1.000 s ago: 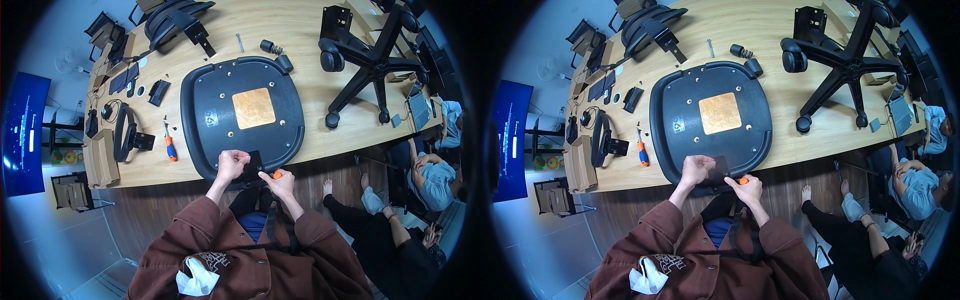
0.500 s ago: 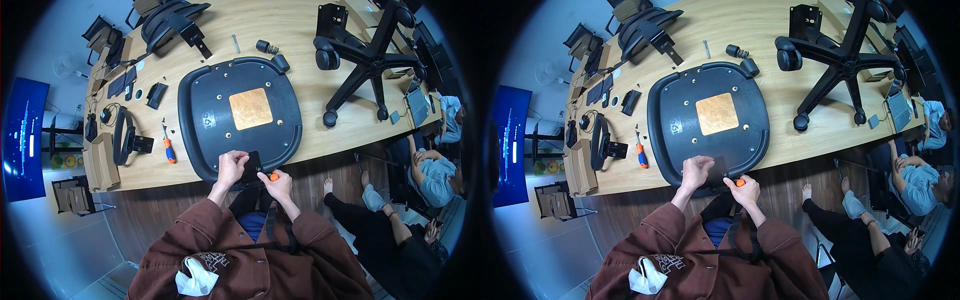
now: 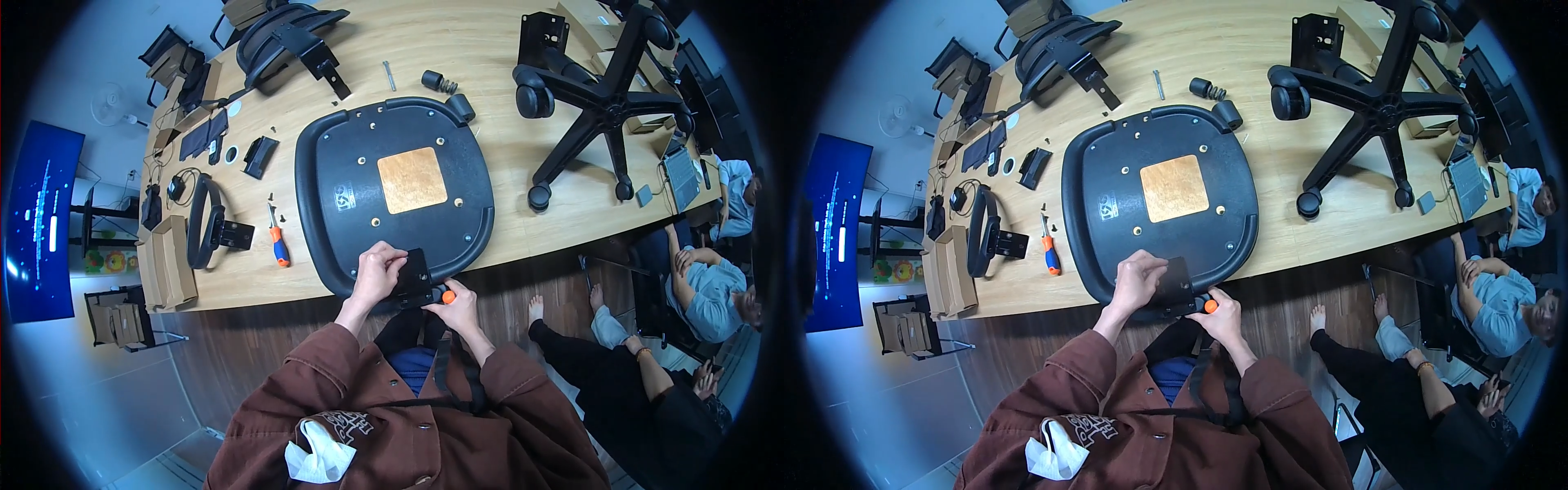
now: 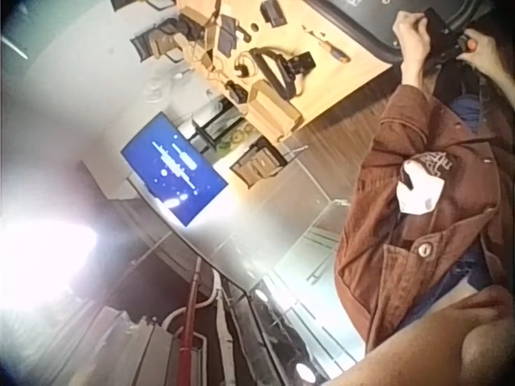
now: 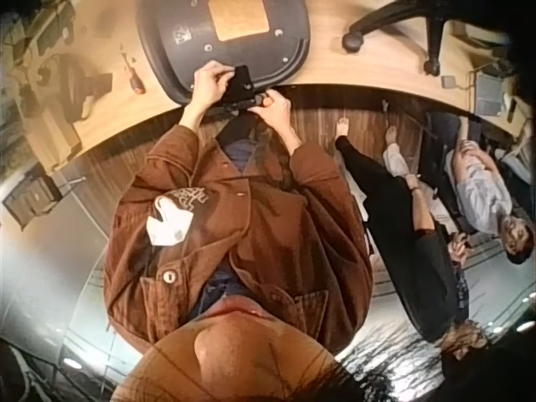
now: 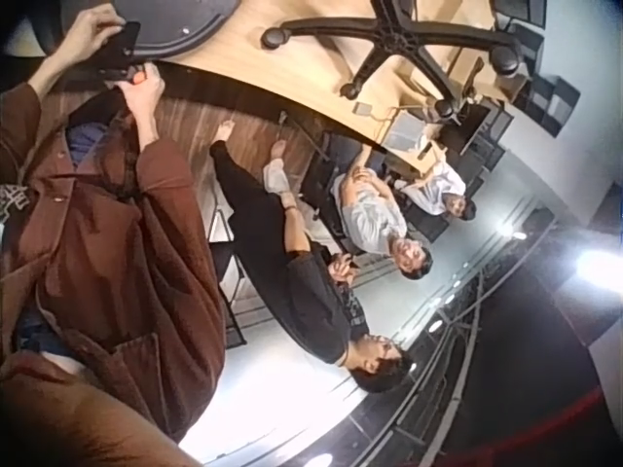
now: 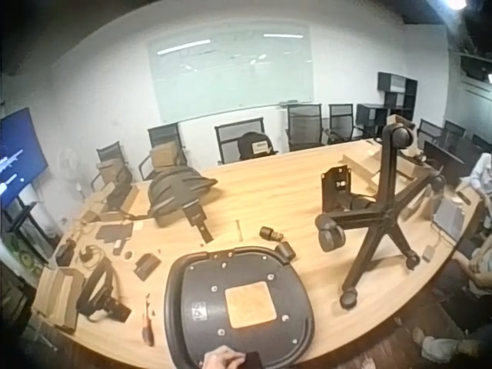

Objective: Use a screwdriver to attach metal plates and armrests to the bottom of an office chair seat.

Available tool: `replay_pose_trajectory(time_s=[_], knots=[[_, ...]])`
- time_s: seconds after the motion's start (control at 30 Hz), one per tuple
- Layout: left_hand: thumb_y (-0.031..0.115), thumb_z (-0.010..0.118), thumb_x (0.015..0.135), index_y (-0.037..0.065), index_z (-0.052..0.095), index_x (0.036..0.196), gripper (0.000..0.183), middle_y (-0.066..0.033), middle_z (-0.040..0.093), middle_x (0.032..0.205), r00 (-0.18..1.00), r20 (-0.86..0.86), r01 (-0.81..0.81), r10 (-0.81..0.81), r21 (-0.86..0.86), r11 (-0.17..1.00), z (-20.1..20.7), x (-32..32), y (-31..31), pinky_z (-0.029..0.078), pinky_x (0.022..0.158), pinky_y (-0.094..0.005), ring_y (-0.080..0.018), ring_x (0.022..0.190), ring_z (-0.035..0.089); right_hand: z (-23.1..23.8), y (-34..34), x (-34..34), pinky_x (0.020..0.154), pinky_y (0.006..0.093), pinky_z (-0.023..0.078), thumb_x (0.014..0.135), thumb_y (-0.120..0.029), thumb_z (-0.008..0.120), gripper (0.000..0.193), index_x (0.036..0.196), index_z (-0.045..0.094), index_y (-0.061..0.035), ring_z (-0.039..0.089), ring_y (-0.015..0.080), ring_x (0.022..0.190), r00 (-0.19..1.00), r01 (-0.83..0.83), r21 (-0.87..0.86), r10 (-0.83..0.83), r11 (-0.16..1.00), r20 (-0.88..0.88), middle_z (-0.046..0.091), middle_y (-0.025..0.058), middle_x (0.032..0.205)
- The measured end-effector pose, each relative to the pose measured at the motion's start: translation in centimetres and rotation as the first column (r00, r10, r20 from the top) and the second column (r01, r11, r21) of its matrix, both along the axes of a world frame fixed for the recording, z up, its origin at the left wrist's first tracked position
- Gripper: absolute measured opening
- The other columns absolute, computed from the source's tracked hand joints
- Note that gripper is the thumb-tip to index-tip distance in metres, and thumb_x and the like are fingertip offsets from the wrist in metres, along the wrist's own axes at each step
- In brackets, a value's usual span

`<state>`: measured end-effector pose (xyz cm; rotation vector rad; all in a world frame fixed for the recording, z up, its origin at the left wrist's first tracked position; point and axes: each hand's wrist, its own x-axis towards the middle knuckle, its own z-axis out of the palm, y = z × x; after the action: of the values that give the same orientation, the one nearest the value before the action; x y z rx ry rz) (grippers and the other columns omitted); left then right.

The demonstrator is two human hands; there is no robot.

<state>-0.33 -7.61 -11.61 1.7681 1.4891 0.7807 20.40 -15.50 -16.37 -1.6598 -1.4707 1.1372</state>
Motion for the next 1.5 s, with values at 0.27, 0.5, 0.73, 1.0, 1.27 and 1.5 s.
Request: replay_pose_trajectory(time_s=[0.27,0.5,0.73,1.0,1.27,1.5], knots=[[0.001,0.075,0.081,-0.002,0.072,0.092,0.011,-0.0128,0.066,0.082,0.994,-0.002,-0.112,0.112,0.02,0.994,0.8,1.2,-0.9,0.054,0.06,-0.0316,-0.0214,0.065,0.067,0.3,0.0,-0.3,0.082,0.0359,0.055,0.058,-0.021,0.094,0.063,0.112,0.068,-0.001,0.072,0.0303,0.095,1.0,0.023,-0.11,-0.024,0.994,-0.007,0.073,0.0162,0.101],[-0.001,0.074,0.08,-0.002,0.072,0.09,0.01,-0.0141,0.064,0.083,0.996,-0.063,-0.057,0.068,0.157,0.986,0.1,1.4,-0.9,0.053,0.063,-0.0366,-0.0298,0.071,0.067,0.4,0.1,-0.1,0.076,0.035,0.056,0.055,-0.027,0.096,0.067,0.11,0.069,0.0011,0.073,0.0291,0.085,0.998,0.006,-0.087,0.0,0.996,0.064,0.073,0.0181,0.093],[-0.004,0.071,0.079,-0.003,0.071,0.094,0.015,-0.0165,0.063,0.089,0.991,-0.058,0.129,-0.121,0.166,0.978,0.3,0.5,0.1,0.053,0.07,-0.0413,-0.0365,0.08,0.066,0.6,0.1,-0.3,0.082,0.0348,0.056,0.054,-0.028,0.097,0.078,0.119,0.068,0.0026,0.073,0.0272,0.092,0.996,0.028,-0.174,-0.012,0.984,0.092,0.073,0.0193,0.1],[0.001,0.073,0.08,-0.003,0.068,0.089,0.011,-0.0163,0.062,0.088,0.997,-0.071,0.03,-0.022,0.12,0.992,1.5,1.0,-0.3,0.053,0.069,-0.0407,-0.036,0.078,0.064,1.2,0.2,-0.4,0.084,0.0342,0.055,0.053,-0.025,0.097,0.077,0.119,0.068,0.0016,0.073,0.0254,0.09,0.995,0.05,-0.243,-0.028,0.969,0.094,0.074,0.0183,0.101],[0.0,0.072,0.079,-0.003,0.067,0.087,0.01,-0.015,0.06,0.088,0.983,-0.167,0.109,-0.076,0.2,0.974,0.1,1.1,-0.2,0.053,0.072,-0.0416,-0.0345,0.081,0.062,0.5,0.1,-0.5,0.084,0.0337,0.055,0.053,-0.024,0.097,0.076,0.119,0.069,0.0001,0.073,0.024,0.089,0.995,0.065,-0.225,-0.046,0.972,0.087,0.074,0.0172,0.101],[-0.001,0.07,0.08,-0.004,0.066,0.089,0.011,-0.0151,0.061,0.093,0.979,-0.148,0.174,-0.139,0.259,0.95,1.3,0.7,-0.4,0.052,0.075,-0.0429,-0.035,0.088,0.062,0.6,0.0,-0.6,0.079,0.033,0.056,0.052,-0.023,0.097,0.072,0.113,0.07,0.0045,0.073,0.021,0.083,0.994,0.073,-0.172,-0.057,0.982,0.094,0.075,0.0158,0.094]])
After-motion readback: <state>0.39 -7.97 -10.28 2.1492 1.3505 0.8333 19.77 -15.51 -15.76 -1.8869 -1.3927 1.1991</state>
